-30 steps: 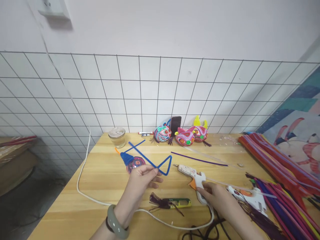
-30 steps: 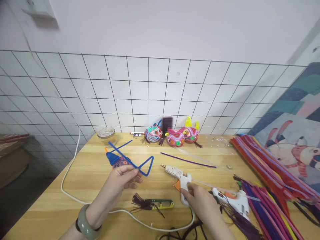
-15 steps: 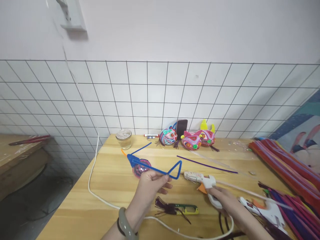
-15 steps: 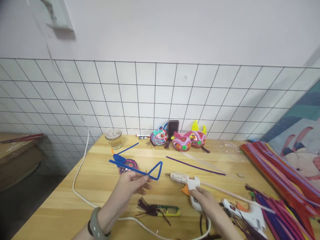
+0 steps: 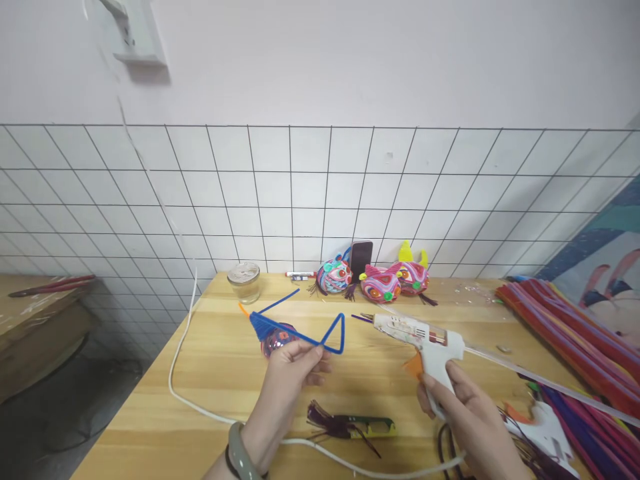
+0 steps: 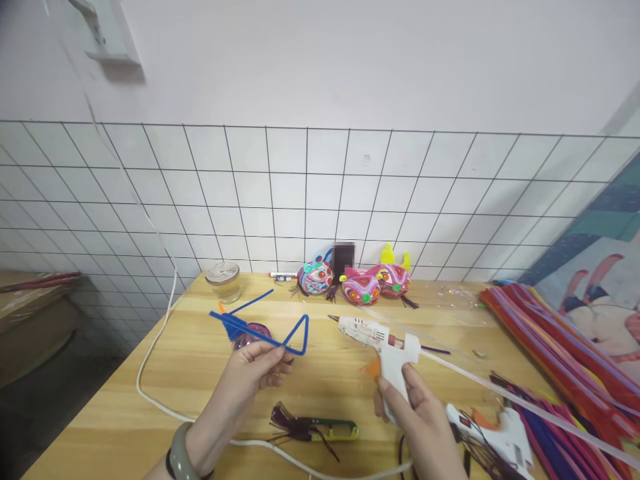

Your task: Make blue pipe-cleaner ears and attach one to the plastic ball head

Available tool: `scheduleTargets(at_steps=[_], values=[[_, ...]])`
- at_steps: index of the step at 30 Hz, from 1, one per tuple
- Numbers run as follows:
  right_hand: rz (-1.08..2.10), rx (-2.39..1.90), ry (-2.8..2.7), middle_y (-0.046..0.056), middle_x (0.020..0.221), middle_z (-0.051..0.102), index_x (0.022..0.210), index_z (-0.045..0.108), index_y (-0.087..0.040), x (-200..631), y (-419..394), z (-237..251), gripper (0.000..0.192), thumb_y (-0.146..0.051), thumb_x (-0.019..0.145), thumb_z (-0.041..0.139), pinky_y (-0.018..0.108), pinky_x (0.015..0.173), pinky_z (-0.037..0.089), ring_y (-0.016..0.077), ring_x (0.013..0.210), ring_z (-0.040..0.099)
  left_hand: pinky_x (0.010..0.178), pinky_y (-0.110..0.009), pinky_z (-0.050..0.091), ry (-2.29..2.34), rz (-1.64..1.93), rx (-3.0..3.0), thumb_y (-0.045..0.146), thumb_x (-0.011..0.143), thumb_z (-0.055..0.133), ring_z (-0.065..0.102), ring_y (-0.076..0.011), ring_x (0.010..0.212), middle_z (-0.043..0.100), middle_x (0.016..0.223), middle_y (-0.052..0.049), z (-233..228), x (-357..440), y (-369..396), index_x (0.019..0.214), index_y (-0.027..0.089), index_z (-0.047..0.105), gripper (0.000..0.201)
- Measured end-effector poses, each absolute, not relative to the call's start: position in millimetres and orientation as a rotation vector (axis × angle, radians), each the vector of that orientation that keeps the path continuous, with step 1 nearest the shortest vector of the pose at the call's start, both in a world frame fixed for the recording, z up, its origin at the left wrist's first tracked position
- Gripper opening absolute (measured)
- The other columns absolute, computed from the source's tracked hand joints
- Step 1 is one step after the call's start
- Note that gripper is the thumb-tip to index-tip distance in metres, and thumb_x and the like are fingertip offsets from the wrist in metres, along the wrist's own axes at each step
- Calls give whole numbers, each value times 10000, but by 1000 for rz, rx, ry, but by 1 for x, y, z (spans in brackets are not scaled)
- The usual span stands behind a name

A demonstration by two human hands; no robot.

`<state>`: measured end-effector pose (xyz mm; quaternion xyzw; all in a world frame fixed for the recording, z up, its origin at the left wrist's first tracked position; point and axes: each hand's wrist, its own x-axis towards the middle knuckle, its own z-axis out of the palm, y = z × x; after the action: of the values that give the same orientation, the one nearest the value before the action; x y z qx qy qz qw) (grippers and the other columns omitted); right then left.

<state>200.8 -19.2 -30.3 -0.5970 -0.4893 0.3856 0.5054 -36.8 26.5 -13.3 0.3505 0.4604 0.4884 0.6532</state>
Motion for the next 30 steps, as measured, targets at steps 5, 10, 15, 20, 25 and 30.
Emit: scheduleTargets(at_steps=[5,10,15,20,25,30], values=[[1233,-1452,-1174,-38,470,558,739,481,-207,203,-10,-42,267,-468,796,489,229,478,339,121,434,435,517,-204,464,1022,1096,761,293,650,689,636,-142,627,685,741,-73,-11,-37,25,704,115,632,195],[1391,-1610,-1173,-40,450,552,685,453,-212,206,3,-71,334,-539,753,468,213,384,308,132,381,481,502,-200,460,989,1097,767,284,660,681,640,-148,622,675,725,-66,-10,-36,22,687,115,614,183],[853,-2016,-1561,-9,473,546,605,460,-220,215,7,-80,367,-534,781,390,252,433,369,187,460,567,496,-207,461,984,1098,815,282,671,667,640,-156,619,674,723,-70,-10,-33,21,694,117,603,179],[126,-2028,-1869,94,666,652,730,623,-211,218,-2,-60,316,-454,804,434,351,613,431,273,684,610,486,-222,465,1006,1084,887,305,656,668,637,-171,616,673,693,-72,-8,-30,17,669,127,578,201],[-6,-1442,-1972,110,891,618,884,622,-187,192,-7,-12,191,-321,822,501,361,760,436,247,874,562,472,-224,459,1055,983,1075,291,675,623,617,-164,586,654,635,-60,-3,-23,9,700,126,589,170],[278,-1166,-2113,81,901,616,930,616,-207,146,-3,29,174,-293,781,592,321,724,445,209,854,554,492,-225,455,1123,821,1244,261,710,557,623,-170,600,644,618,-42,-1,-15,-1,663,145,569,126]])
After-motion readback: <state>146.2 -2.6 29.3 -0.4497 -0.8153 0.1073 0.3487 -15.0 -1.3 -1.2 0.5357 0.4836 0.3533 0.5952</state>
